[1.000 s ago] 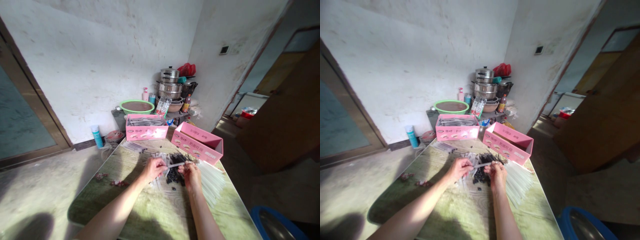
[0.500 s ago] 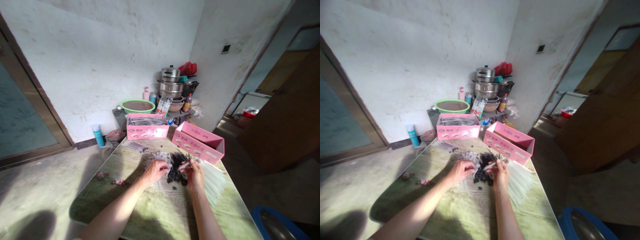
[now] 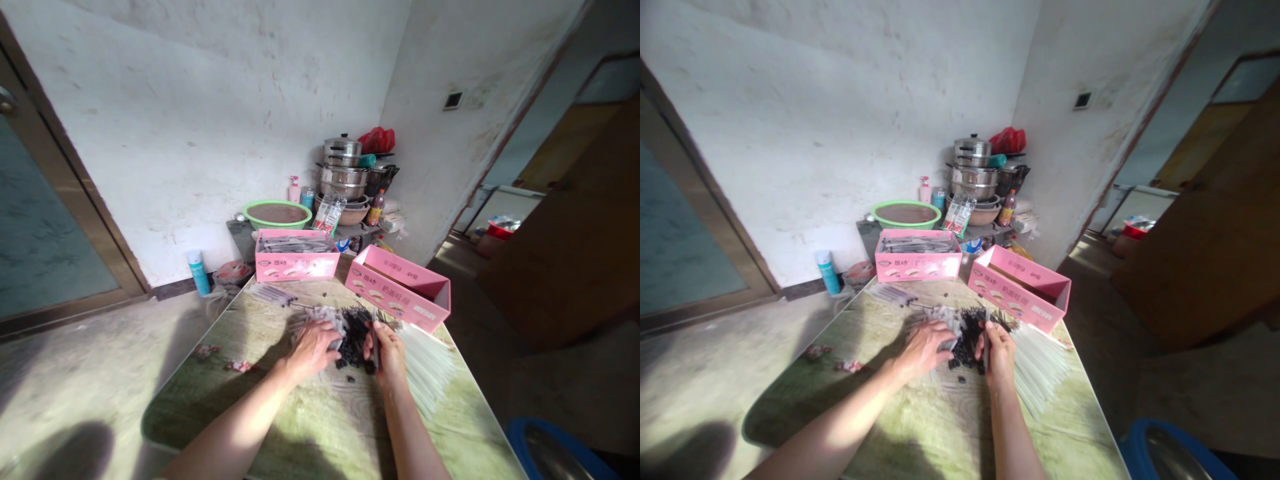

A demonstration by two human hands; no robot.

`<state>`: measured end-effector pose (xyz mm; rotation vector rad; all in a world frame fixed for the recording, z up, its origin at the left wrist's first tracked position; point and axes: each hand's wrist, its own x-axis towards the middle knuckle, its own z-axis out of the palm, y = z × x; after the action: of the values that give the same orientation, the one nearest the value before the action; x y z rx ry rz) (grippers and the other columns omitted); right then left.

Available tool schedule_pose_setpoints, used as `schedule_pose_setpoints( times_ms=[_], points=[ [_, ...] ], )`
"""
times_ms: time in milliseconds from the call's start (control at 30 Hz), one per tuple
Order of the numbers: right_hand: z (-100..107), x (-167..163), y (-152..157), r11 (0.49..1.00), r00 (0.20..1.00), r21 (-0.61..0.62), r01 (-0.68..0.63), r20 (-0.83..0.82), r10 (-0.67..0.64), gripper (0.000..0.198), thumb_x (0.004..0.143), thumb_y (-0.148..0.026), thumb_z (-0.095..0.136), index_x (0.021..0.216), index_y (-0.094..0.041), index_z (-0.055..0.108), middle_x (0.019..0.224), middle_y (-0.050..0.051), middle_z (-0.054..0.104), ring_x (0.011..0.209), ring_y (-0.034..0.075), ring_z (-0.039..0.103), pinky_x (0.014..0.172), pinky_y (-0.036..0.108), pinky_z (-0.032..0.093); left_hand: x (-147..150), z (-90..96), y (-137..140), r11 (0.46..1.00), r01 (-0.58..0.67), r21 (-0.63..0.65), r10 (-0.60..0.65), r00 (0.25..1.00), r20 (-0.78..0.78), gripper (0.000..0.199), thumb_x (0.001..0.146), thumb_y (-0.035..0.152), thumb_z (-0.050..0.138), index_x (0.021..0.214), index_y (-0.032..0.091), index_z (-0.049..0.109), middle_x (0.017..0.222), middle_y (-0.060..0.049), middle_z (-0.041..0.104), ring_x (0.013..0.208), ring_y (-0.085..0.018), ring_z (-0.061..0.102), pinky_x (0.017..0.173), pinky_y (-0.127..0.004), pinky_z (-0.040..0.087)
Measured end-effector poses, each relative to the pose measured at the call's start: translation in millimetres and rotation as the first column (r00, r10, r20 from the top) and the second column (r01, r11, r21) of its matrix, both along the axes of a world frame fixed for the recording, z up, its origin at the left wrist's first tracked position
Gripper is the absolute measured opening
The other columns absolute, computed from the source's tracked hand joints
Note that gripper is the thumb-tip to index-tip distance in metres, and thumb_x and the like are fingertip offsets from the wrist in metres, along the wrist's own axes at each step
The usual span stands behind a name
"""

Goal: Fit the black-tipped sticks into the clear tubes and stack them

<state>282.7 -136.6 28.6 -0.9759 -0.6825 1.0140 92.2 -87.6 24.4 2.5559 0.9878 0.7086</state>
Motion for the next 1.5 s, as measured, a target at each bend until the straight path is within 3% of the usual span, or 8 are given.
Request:
schedule_pose_setpoints(
  times_ms=[300, 467, 533, 633, 733, 867, 1067, 1500],
  points=[
    [-2, -2, -1, 0.999, 0.999, -0.013, -0.032, 0.007, 0.032, 0.047, 0.072, -0.057, 0.084, 0.085, -0.014, 0.071, 0.047, -0.004, 0.058, 0.033, 0.011, 0.049, 0.034, 0.020, 0.037, 5, 4.8, -7, 1.000, 0.010, -0.019, -0.011, 0.998, -0.056, 0.018, 0.086, 0.017, 0.072, 0.103, 0.021, 0.073, 0.100, -0.007, 0.072, 0.102, -0.026, 0.063, 0.092, -0.036, 0.045],
    [-6, -3, 1, 0.998, 0.998, -0.032, -0.049, 0.041, 0.051, 0.052, 0.077, -0.061, 0.078, 0.098, -0.014, 0.071, 0.050, -0.003, 0.061, 0.033, 0.011, 0.049, 0.033, 0.021, 0.037, 6, 0.8, -4, 0.993, 0.045, -0.113, -0.015, 0.967, 0.253, 0.019, 0.086, 0.010, 0.064, 0.099, 0.022, 0.072, 0.096, -0.004, 0.074, 0.098, -0.023, 0.066, 0.092, -0.035, 0.048],
    [-7, -3, 1, 0.998, 0.994, -0.037, -0.056, 0.088, 0.059, 0.054, 0.080, -0.062, 0.076, 0.100, -0.013, 0.072, 0.050, -0.003, 0.061, 0.030, 0.009, 0.044, 0.032, 0.019, 0.030, 6, -1.9, 2, 0.962, 0.091, -0.258, 0.041, 0.884, 0.465, 0.017, 0.086, 0.015, 0.065, 0.100, 0.020, 0.073, 0.094, -0.004, 0.074, 0.092, -0.022, 0.069, 0.086, -0.033, 0.051],
    [-8, -3, 1, 0.996, 0.980, -0.047, -0.080, 0.181, 0.088, 0.053, 0.083, -0.063, 0.072, 0.096, -0.011, 0.073, 0.048, -0.003, 0.057, 0.030, 0.006, 0.037, 0.032, 0.018, 0.020, 5, -6.3, 11, 0.845, 0.258, -0.468, 0.174, 0.695, 0.698, 0.024, 0.084, 0.031, 0.071, 0.104, 0.018, 0.073, 0.094, -0.006, 0.074, 0.080, -0.021, 0.071, 0.071, -0.030, 0.055],
    [-11, -5, 0, 0.985, 0.946, -0.066, -0.157, 0.277, 0.170, 0.051, 0.084, -0.062, 0.071, 0.093, -0.012, 0.073, 0.048, -0.004, 0.055, 0.031, 0.006, 0.034, 0.034, 0.020, 0.016, 1, -8.1, 18, 0.727, 0.371, -0.577, 0.359, 0.511, 0.781, 0.036, 0.077, 0.043, 0.080, 0.102, 0.018, 0.074, 0.094, -0.006, 0.074, 0.072, -0.019, 0.071, 0.066, -0.030, 0.057],
    [-14, -7, -2, 0.953, 0.850, -0.117, -0.279, 0.433, 0.301, 0.045, 0.088, -0.059, 0.068, 0.093, -0.014, 0.073, 0.049, -0.004, 0.055, 0.034, 0.006, 0.031, 0.036, 0.022, 0.017, -5, -4.2, 21, 0.660, 0.421, -0.622, 0.500, 0.371, 0.782, 0.039, 0.071, 0.044, 0.087, 0.096, 0.018, 0.074, 0.081, -0.003, 0.073, 0.071, -0.018, 0.070, 0.068, -0.029, 0.059],
    [-12, -12, -3, 0.939, 0.686, -0.105, -0.328, 0.657, 0.313, 0.047, 0.094, -0.055, 0.061, 0.066, -0.018, 0.063, 0.049, -0.002, 0.050, 0.047, 0.010, 0.039, 0.047, 0.025, 0.027, -5, 0.3, 20, 0.675, 0.409, -0.614, 0.490, 0.374, 0.787, 0.041, 0.067, 0.043, 0.090, 0.092, 0.014, 0.074, 0.073, -0.002, 0.070, 0.063, -0.014, 0.065, 0.058, -0.024, 0.055],
    [-1, -15, -7, 0.941, 0.646, -0.137, -0.309, 0.696, 0.313, 0.048, 0.093, -0.059, 0.058, 0.069, -0.018, 0.062, 0.051, -0.003, 0.046, 0.049, 0.012, 0.038, 0.049, 0.027, 0.027, -3, -2.9, 22, 0.728, 0.316, -0.608, 0.445, 0.457, 0.770, 0.034, 0.068, 0.040, 0.086, 0.086, 0.014, 0.073, 0.071, -0.002, 0.069, 0.057, -0.014, 0.065, 0.051, -0.023, 0.050]
  ],
)
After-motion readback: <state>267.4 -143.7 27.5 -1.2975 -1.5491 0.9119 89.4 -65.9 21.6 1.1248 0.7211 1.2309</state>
